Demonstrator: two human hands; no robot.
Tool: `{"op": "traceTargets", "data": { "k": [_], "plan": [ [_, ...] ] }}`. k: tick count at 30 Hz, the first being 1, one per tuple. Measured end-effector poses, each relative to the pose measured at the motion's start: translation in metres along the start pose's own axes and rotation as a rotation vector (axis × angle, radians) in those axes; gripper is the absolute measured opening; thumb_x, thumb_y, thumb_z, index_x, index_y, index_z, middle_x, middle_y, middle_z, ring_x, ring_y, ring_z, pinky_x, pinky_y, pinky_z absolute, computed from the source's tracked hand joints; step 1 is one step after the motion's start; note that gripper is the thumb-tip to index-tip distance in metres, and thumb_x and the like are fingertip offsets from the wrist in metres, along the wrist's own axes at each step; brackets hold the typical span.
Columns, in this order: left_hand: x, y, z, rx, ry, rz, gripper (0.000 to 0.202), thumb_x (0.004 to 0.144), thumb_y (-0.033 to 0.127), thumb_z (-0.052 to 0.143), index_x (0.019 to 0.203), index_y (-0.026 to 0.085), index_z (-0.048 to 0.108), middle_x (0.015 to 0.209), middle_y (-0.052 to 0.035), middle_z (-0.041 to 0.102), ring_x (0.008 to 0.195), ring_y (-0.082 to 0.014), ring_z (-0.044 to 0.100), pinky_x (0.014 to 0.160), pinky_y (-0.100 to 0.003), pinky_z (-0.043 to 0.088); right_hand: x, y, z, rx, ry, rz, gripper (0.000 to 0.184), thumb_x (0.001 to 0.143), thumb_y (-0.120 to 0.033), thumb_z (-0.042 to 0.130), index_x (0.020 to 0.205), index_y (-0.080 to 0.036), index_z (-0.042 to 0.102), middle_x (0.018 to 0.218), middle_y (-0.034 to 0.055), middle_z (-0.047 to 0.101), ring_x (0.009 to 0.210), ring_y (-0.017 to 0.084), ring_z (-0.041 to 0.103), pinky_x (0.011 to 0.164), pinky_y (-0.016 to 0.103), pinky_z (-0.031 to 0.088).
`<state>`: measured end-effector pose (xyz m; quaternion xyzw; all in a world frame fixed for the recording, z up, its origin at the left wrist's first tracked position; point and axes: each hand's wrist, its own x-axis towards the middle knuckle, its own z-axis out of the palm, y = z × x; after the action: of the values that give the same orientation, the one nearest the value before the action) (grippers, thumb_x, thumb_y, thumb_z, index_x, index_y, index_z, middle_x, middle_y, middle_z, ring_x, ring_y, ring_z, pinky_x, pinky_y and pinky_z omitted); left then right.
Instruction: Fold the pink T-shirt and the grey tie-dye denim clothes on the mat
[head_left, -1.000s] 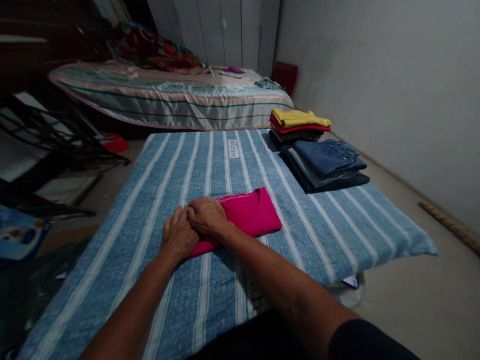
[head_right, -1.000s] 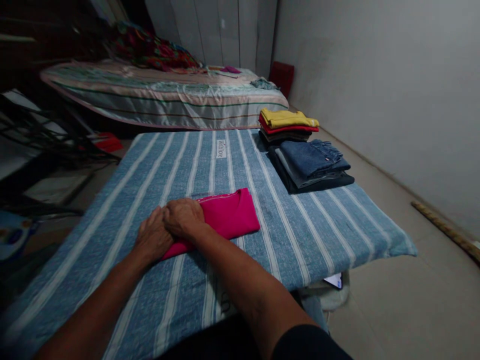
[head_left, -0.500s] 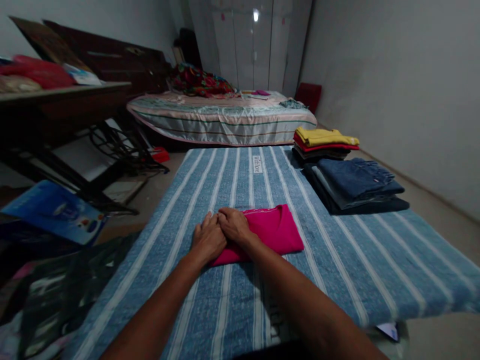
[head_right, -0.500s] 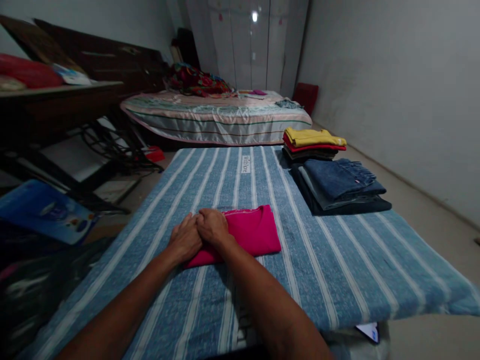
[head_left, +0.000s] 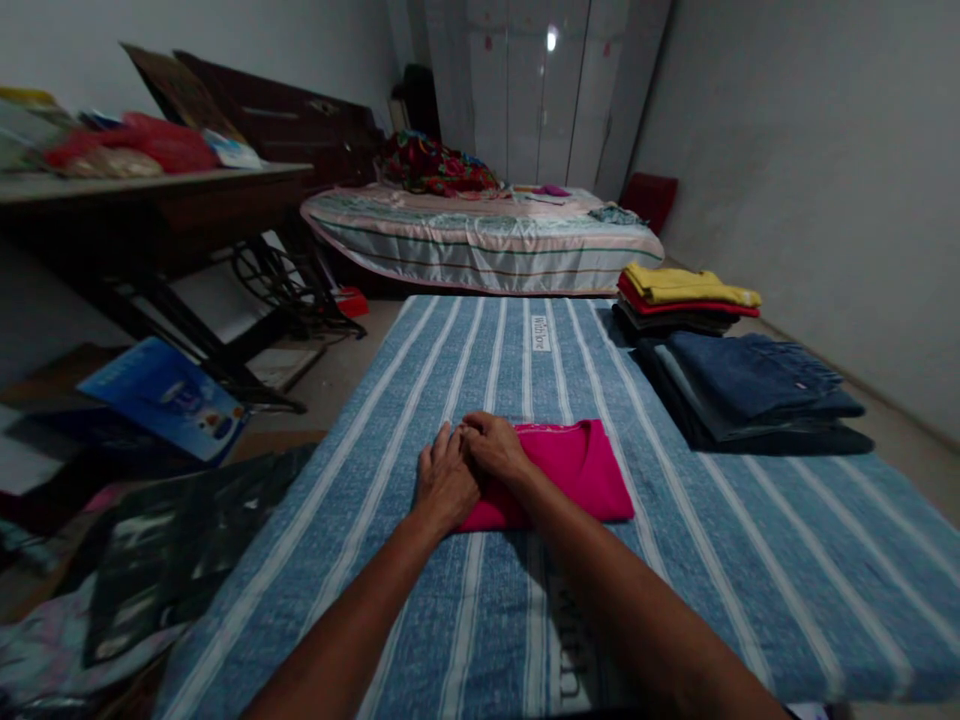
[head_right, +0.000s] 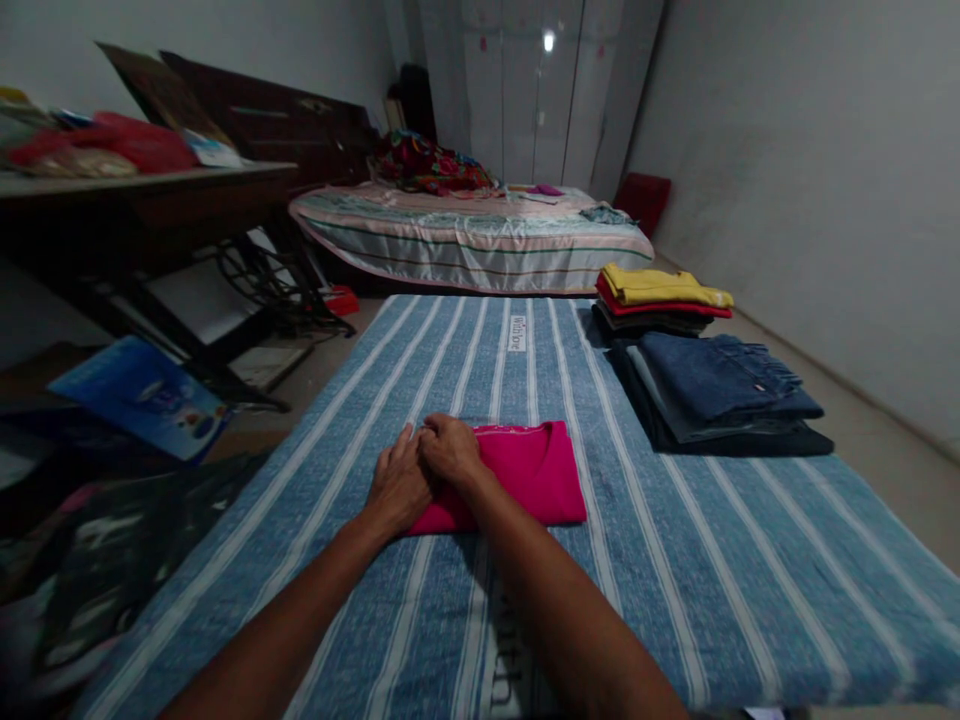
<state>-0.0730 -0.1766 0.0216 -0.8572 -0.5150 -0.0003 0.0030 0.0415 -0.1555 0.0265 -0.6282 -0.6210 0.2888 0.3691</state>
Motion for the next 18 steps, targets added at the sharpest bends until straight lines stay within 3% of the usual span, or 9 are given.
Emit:
{"op": "traceTargets", "data": {
  "k": [18],
  "plan": [
    [0.001,-0.001,-0.003,-0.004,-0.061,-0.014,0.057,0.093,0.028,0.035,0.148,0.014,0.030,0.153,-0.0142,0.030,0.144,-0.0318,0.012,0.111,-0.049,0.018,-0.012,-0.013,-0.004,-0.125,0.009,-0.025,0.016,0.088,-0.021,0.047,0.083,-0.020,0.062,0.084,0.0009,0.064,0.078,0.015,0.054,0.072,0.023,0.038]
  ]
}}
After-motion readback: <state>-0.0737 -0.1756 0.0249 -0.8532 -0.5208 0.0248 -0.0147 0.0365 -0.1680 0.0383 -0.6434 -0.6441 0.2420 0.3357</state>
